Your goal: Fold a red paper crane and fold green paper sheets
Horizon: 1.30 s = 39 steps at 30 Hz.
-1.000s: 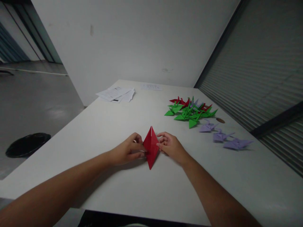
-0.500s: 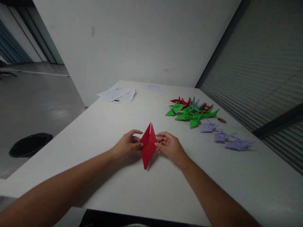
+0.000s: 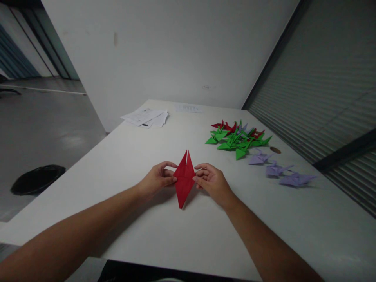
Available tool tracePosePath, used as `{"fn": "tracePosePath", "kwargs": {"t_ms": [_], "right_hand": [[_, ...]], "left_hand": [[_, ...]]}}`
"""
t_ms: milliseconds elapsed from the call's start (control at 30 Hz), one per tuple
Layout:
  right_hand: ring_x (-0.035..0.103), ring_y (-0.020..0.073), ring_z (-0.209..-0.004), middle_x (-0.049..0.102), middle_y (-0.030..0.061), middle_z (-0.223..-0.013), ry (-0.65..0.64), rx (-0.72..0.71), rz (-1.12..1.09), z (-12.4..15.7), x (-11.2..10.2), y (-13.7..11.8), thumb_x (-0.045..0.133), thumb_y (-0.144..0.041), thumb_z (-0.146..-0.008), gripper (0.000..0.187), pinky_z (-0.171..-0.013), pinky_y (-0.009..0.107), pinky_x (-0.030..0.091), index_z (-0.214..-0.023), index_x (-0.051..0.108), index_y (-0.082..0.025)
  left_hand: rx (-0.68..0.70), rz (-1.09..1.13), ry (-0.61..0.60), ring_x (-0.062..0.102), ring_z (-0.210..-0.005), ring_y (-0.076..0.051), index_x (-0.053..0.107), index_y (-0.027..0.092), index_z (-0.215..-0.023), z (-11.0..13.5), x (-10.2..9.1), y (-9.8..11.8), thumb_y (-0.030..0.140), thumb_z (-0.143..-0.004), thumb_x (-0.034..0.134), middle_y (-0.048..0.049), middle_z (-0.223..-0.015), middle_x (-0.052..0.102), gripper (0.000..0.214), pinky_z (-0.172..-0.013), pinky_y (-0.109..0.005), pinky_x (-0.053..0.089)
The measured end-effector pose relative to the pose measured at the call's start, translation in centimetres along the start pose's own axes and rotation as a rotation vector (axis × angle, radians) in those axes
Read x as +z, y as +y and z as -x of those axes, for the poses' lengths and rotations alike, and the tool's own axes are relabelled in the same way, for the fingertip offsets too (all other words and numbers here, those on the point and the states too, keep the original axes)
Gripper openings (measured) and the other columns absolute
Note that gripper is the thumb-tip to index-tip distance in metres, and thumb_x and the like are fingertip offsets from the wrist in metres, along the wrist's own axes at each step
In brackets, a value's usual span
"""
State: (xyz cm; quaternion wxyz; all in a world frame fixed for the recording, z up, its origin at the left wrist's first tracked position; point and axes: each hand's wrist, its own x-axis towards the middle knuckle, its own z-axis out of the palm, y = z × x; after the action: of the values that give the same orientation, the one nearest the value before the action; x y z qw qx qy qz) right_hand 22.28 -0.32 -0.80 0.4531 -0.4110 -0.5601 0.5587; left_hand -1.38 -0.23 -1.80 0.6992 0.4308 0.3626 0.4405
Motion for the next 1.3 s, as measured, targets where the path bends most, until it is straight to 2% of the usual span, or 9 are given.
{"fn": "tracePosePath", "kwargs": {"t_ms": [700,1300], "right_hand": [[0.062,0.0107,-0.054,0.07,-0.0025,-0.075,0.002,-0.029,-0.027,-0.18,-0.25,0.57,0.089,-0.035,-0.072,0.041,-0.052,0.025,0.052,-0.101,0.065,-0.02],[0.063,0.011,-0.051,0.074,-0.0011,-0.078,-0.056,0.005,-0.082,-0.01,-0.04,0.22,0.088,-0.036,-0.073,0.039,-0.052,0.026,0.052,-0.102,0.065,-0.021]], "left_hand": [[0.009,0.012,-0.026,0.073,-0.07,-0.016,0.063,0.017,-0.107,0.14,0.13,0.21,0.03,-0.064,0.098,-0.0046,-0.079,0.078,0.057,-0.073,-0.028,0.059],[0.01,0.014,-0.039,0.074,-0.07,-0.016,0.064,0.016,-0.106,0.29,0.23,0.24,0.027,-0.066,0.096,-0.0041,-0.079,0.077,0.053,-0.075,-0.031,0.06]]}}
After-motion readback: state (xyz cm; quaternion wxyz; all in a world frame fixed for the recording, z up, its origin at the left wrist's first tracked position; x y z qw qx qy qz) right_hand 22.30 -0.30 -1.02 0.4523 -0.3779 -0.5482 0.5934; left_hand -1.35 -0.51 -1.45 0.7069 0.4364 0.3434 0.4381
